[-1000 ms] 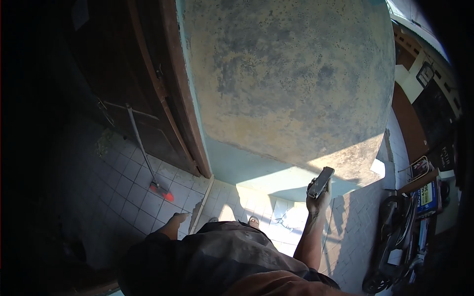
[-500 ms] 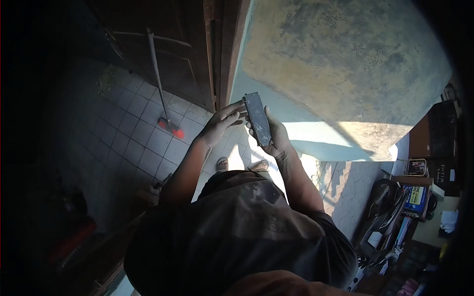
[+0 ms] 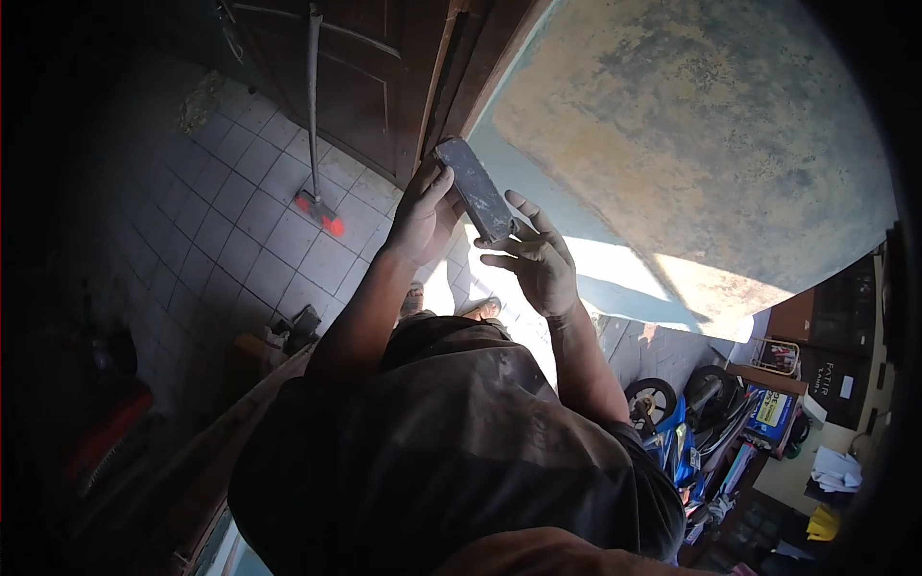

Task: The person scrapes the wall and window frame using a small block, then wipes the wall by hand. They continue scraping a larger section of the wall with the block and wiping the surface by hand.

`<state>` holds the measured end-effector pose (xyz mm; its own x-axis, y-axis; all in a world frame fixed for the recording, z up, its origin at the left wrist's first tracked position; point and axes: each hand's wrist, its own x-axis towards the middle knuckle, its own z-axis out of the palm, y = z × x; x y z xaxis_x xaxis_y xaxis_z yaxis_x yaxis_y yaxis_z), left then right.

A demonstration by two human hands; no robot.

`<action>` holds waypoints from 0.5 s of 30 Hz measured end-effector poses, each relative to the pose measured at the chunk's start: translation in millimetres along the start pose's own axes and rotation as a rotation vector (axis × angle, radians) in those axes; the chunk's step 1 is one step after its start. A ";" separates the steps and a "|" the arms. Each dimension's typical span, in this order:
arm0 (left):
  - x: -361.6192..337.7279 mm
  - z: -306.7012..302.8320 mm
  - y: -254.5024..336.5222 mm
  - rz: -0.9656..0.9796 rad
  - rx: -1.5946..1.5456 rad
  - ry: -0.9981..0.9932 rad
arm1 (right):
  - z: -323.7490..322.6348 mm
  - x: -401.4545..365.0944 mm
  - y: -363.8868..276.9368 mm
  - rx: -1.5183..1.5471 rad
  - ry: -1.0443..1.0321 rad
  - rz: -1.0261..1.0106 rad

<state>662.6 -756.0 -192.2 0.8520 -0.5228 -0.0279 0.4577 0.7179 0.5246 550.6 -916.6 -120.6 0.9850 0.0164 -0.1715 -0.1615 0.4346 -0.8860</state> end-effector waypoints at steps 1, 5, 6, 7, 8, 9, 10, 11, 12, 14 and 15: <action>2.7 -1.4 1.1 0.004 -0.004 0.017 | -5.5 -2.0 5.1 0.004 -0.059 -0.067; 9.0 1.5 -0.1 -0.021 -0.017 -0.013 | -0.6 -1.5 4.8 -0.210 0.041 -0.121; 10.2 2.6 -1.1 -0.025 -0.016 -0.018 | -0.4 -0.5 5.6 -0.209 0.046 -0.125; 10.9 4.5 -2.1 -0.035 -0.039 -0.008 | -0.3 0.8 6.1 -0.239 0.078 -0.148; 11.4 6.1 -3.4 -0.045 -0.061 0.004 | -0.3 1.4 6.4 -0.267 0.111 -0.169; 12.4 6.6 -4.5 -0.049 -0.059 -0.001 | -0.4 1.9 6.8 -0.265 0.116 -0.174; 13.1 5.8 -5.5 -0.055 -0.063 -0.001 | -0.1 2.0 7.6 -0.260 0.122 -0.176; 13.4 5.0 -6.0 -0.061 -0.068 0.000 | 0.2 1.9 8.6 -0.255 0.127 -0.177; 13.8 4.8 -5.9 -0.066 -0.065 -0.003 | 0.2 1.7 9.2 -0.252 0.132 -0.180; 15.1 3.7 -4.8 -0.063 -0.038 -0.020 | 0.2 2.1 9.7 -0.200 0.127 -0.174; 16.1 2.8 -4.8 -0.066 -0.038 -0.026 | -0.3 2.5 9.3 -0.200 0.131 -0.179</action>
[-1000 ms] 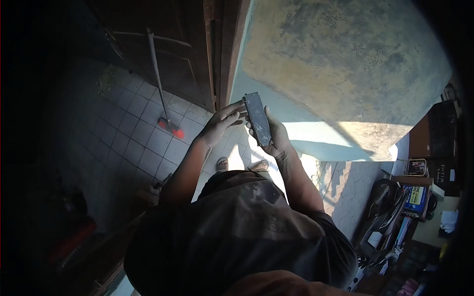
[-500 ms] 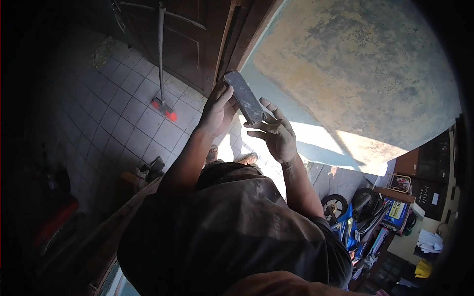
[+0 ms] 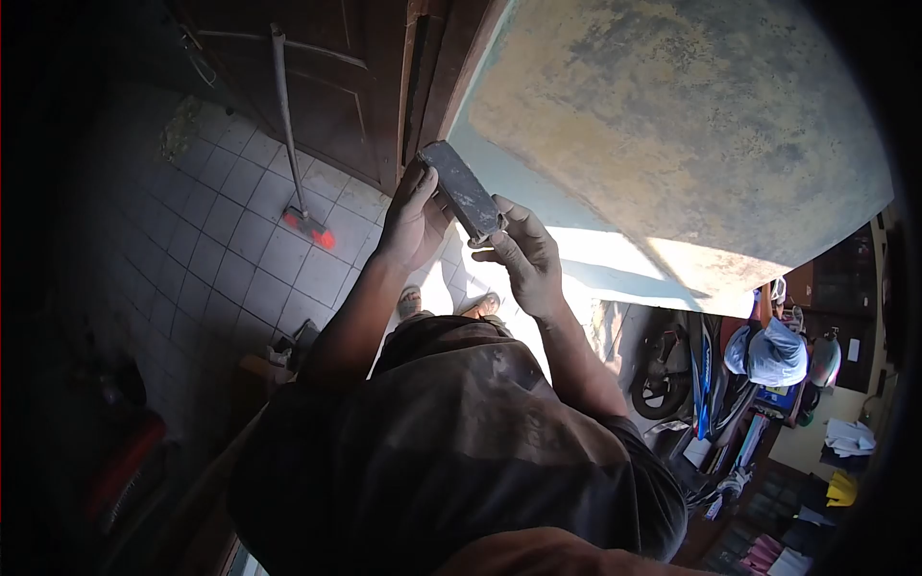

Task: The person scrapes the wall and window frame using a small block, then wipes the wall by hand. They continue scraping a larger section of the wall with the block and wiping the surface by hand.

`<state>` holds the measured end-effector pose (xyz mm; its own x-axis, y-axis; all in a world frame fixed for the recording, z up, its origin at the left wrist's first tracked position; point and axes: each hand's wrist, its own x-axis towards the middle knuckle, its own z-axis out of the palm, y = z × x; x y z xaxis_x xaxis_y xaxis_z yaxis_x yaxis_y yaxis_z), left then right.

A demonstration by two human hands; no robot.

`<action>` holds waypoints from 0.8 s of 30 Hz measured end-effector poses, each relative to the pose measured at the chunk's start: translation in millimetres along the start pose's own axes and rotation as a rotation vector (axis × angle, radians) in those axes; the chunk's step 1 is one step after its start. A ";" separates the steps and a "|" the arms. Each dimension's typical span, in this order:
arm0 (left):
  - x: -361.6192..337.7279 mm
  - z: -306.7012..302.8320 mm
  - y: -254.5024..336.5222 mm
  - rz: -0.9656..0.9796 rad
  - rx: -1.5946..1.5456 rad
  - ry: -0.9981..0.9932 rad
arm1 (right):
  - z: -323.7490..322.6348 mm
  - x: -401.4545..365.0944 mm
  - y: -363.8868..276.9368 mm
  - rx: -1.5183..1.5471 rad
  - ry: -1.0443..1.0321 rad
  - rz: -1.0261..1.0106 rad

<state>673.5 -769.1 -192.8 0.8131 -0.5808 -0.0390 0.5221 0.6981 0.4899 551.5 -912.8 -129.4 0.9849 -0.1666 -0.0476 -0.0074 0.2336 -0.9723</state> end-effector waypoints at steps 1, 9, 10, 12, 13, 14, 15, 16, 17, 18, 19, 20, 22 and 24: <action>0.4 -1.3 -0.4 -0.006 0.005 0.008 | -0.6 0.1 -0.3 0.019 -0.008 0.008; -0.8 9.0 -3.2 -0.107 -0.071 -0.078 | -19.3 -0.7 -6.0 0.492 -0.137 0.165; -0.9 16.8 -3.5 -0.131 -0.065 -0.090 | -28.2 1.6 5.5 0.516 -0.165 0.182; -1.5 34.2 -6.4 -0.179 0.043 -0.138 | -39.2 3.8 20.3 0.635 -0.140 0.226; -1.7 42.1 -7.4 -0.208 0.152 -0.169 | -36.0 6.7 17.1 0.759 -0.135 0.285; -2.6 48.5 -7.7 -0.302 0.167 -0.171 | -29.5 6.2 11.4 0.750 -0.124 0.266; 2.0 46.2 -13.4 -0.307 0.197 -0.231 | -26.1 4.4 3.5 0.778 -0.056 0.274; 8.3 41.6 -17.8 -0.347 0.162 -0.273 | -39.8 4.9 14.2 0.903 -0.178 0.260; 14.5 39.5 -21.8 -0.388 0.128 -0.314 | -53.9 5.7 24.4 1.022 -0.305 0.245; 18.0 48.4 -21.9 -0.397 0.139 -0.343 | -47.9 -1.3 7.5 0.939 -0.167 0.247; 22.1 60.1 -19.7 -0.358 0.235 -0.430 | -51.8 -5.1 1.6 0.935 -0.165 0.210; 27.4 69.9 -20.1 -0.317 0.328 -0.515 | -59.2 -11.1 -4.1 0.866 -0.138 0.165; 47.7 81.9 -15.1 -0.261 0.568 -0.639 | -77.1 -20.1 -28.9 0.643 -0.027 0.028; 65.1 111.7 2.8 -0.193 0.765 -0.672 | -113.9 -28.0 -55.6 0.427 0.147 -0.145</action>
<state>699.1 -851.7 -96.7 0.2990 -0.9324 0.2030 0.1350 0.2519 0.9583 504.7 -1030.2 -100.1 0.9355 -0.3528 0.0196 0.2299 0.5657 -0.7919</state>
